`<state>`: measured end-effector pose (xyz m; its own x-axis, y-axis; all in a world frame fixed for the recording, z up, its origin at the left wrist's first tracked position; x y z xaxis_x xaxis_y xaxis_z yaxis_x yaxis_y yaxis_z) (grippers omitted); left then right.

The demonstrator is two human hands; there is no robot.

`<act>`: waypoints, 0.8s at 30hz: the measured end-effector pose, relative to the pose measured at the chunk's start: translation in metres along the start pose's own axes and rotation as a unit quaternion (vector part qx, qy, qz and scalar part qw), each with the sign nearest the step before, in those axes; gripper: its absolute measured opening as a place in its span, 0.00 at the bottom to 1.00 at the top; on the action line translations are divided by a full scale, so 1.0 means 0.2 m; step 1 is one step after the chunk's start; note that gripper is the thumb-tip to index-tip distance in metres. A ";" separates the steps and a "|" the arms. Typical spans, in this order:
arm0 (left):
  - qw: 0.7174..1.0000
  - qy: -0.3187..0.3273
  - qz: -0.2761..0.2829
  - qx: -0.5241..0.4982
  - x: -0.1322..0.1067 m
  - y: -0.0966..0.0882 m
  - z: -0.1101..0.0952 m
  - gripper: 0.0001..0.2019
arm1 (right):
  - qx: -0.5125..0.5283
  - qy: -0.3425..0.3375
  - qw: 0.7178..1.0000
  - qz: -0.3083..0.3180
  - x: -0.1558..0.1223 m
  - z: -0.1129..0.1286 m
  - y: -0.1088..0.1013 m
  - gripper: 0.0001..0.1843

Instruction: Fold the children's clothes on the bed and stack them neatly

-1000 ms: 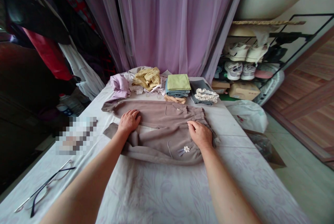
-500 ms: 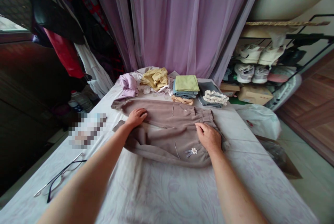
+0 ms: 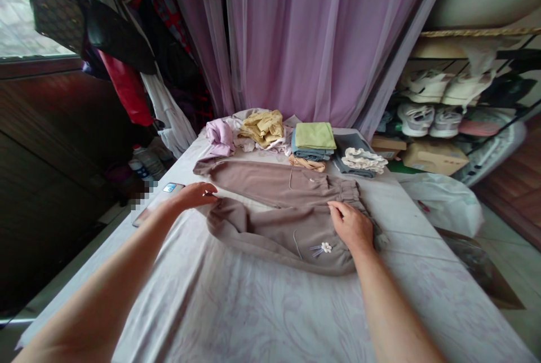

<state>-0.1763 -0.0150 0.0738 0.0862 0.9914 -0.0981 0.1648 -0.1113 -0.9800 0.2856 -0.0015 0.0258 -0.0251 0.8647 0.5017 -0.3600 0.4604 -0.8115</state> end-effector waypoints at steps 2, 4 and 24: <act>0.999 -0.027 -0.005 0.030 -0.03 0.01 0.03 0.22 | 0.001 -0.006 1.000 -0.012 0.00 0.00 0.01 0.17; 0.997 -0.060 -0.015 0.048 -0.04 0.03 0.06 0.23 | 0.003 -0.015 1.000 -0.024 -0.01 -0.01 0.01 0.17; 0.939 -0.197 -0.194 -0.206 -0.15 -0.05 0.12 0.10 | 0.188 -0.042 0.969 0.154 -0.06 -0.12 -0.27 0.18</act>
<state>-0.2042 -0.0429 0.0825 -0.4162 0.9018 0.1169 0.4819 0.3277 -0.8126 0.3285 -0.0314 0.0561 -0.2553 0.9231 0.2875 -0.6380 0.0626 -0.7675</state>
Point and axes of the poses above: each hand's wrist, its own x-axis towards the middle knuckle, its own y-axis out of the palm, z = x × y, the point moved 3 cm from there along x, towards the middle knuckle, and after that the axes turned 6 degrees about -z, right-handed, at the moved point
